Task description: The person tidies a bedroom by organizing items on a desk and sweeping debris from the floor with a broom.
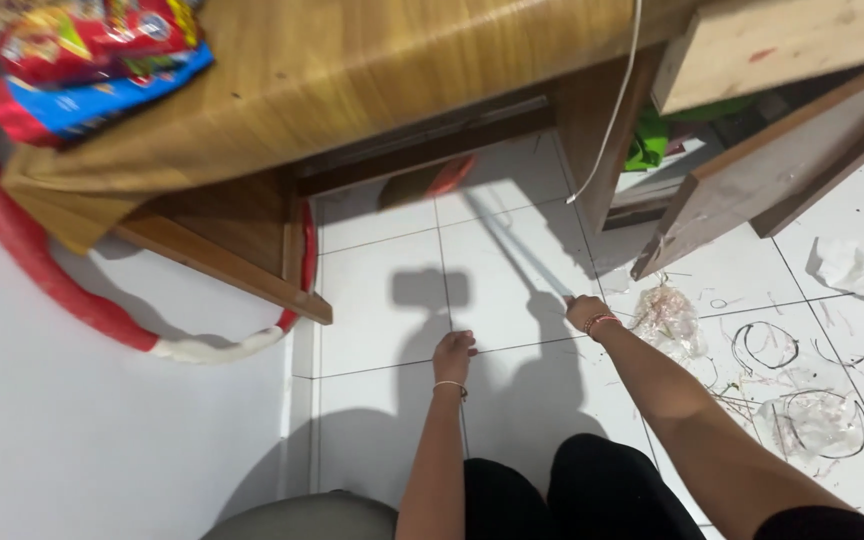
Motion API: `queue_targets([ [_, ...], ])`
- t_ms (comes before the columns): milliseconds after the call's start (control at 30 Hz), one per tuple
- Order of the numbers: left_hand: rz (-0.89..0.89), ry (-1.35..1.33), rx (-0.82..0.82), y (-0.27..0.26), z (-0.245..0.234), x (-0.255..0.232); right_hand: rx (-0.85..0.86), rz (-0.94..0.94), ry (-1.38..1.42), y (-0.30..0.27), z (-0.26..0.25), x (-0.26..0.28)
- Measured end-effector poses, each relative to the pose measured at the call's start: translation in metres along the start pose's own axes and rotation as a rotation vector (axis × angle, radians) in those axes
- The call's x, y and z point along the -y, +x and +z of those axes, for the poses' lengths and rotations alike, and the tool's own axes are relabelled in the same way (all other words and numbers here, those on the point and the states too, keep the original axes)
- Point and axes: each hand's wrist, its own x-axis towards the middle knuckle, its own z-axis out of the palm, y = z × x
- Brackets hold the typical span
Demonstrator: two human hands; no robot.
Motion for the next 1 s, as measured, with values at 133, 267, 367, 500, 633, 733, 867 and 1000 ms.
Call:
queue_targets([
  [133, 0.118, -0.037, -0.021, 0.035, 0.01, 0.032, -0.118, 0.175, 0.161, 0.031, 0.039, -0.069],
  [267, 0.083, 0.125, -0.01, 0.062, 0.026, 0.057, -0.188, 0.416, 0.318, 0.033, 0.06, -0.134],
  [367, 0.064, 0.249, 0.02, 0.037, 0.041, 0.036, -0.165, 0.398, 0.356, -0.034, 0.032, -0.165],
  [500, 0.029, 0.304, 0.062, 0.017, 0.06, 0.024, -0.11, 0.432, 0.331, -0.131, 0.019, -0.214],
  [633, 0.065, 0.693, 0.221, -0.054, 0.076, -0.037, 0.042, 0.487, 0.218, -0.29, -0.019, -0.232],
  [733, -0.032, 0.717, 0.282, -0.122, 0.085, -0.089, 0.167, 0.525, 0.144, -0.418, -0.031, -0.266],
  [867, -0.13, 0.788, 0.396, -0.215, 0.088, -0.182, 0.223, 0.793, 0.235, -0.542, -0.068, -0.293],
  [1000, -0.184, 0.73, 0.396, -0.285, 0.086, -0.238, 0.269, 0.904, 0.332, -0.664, -0.213, -0.197],
])
